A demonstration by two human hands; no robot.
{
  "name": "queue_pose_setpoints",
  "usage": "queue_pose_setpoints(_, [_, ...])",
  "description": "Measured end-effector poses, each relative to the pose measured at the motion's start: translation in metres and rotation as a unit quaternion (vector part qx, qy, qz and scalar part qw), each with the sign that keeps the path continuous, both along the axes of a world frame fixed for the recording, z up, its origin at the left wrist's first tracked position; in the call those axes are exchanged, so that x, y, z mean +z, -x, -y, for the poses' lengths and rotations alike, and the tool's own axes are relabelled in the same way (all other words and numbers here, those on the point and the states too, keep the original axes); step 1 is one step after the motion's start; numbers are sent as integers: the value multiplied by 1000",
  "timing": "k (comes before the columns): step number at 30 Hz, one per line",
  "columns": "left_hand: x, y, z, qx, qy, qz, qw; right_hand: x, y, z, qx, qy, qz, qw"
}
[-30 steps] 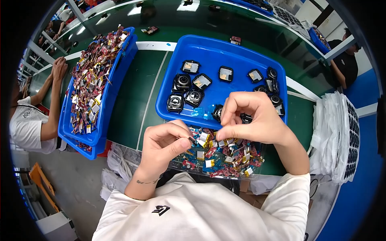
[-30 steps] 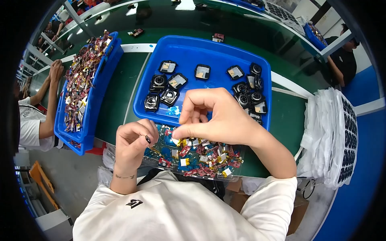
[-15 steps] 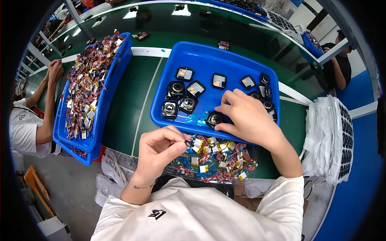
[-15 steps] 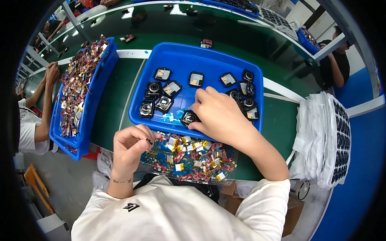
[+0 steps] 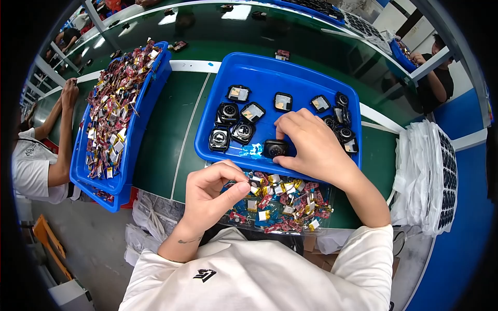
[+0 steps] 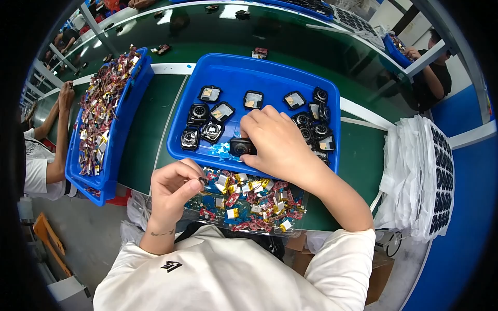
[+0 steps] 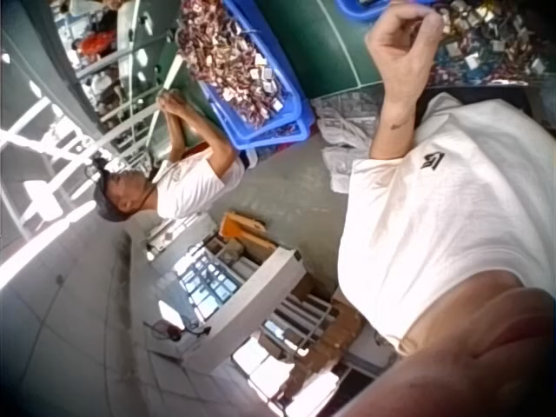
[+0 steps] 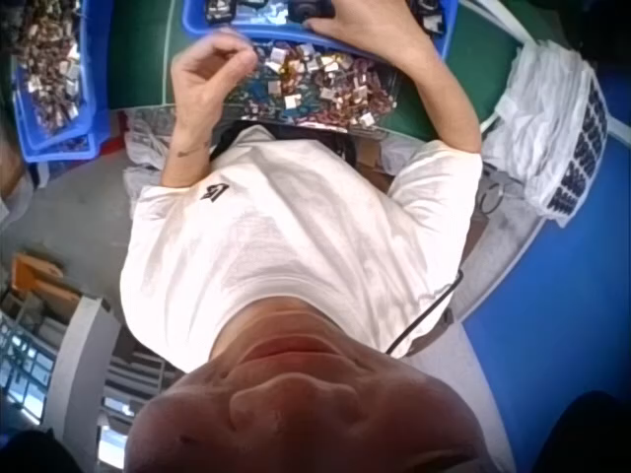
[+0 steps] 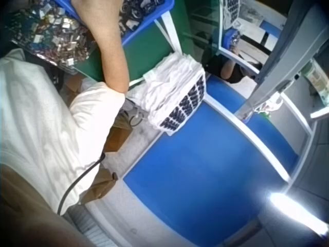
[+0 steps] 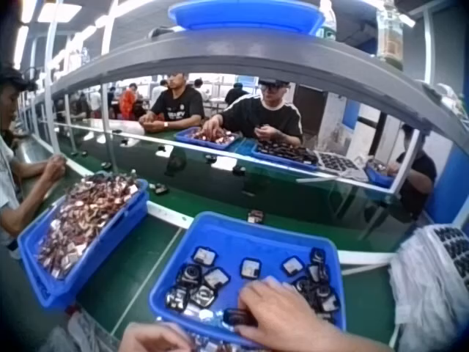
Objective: Assembling small electronic camera modules on an industrial assembly line.
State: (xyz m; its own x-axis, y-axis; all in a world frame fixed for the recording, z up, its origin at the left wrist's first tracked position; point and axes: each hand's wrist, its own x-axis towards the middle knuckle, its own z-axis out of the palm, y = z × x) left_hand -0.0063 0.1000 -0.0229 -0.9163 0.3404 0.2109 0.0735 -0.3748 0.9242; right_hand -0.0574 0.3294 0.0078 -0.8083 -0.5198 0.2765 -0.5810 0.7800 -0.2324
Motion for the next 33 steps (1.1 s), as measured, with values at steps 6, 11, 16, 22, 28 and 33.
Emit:
queue_pose_setpoints(6, [2, 0, 2, 8, -7, -5, 1000, 14, -1, 1, 25, 276, 354, 894])
queue_pose_setpoints(11, [8, 3, 0, 49, -11, -16, 999, 14, -11, 10, 48, 400, 420, 813])
queue_pose_setpoints(16, [10, 4, -8, 70, 4, -42, 997, 10, -14, 16, 59, 508, 401, 760])
queue_pose_setpoints(22, [11, -2, -17, 120, 74, -58, 988, 9, -25, 24, -1, 497, 407, 766])
queue_pose_setpoints(28, [8, 1, -19, 186, 129, -83, 971, 23, -35, 30, -8, 455, 406, 792])
queue_pose_setpoints(33, [10, 3, -20, 173, 129, -68, 974, 19, -37, 30, 12, 440, 358, 824])
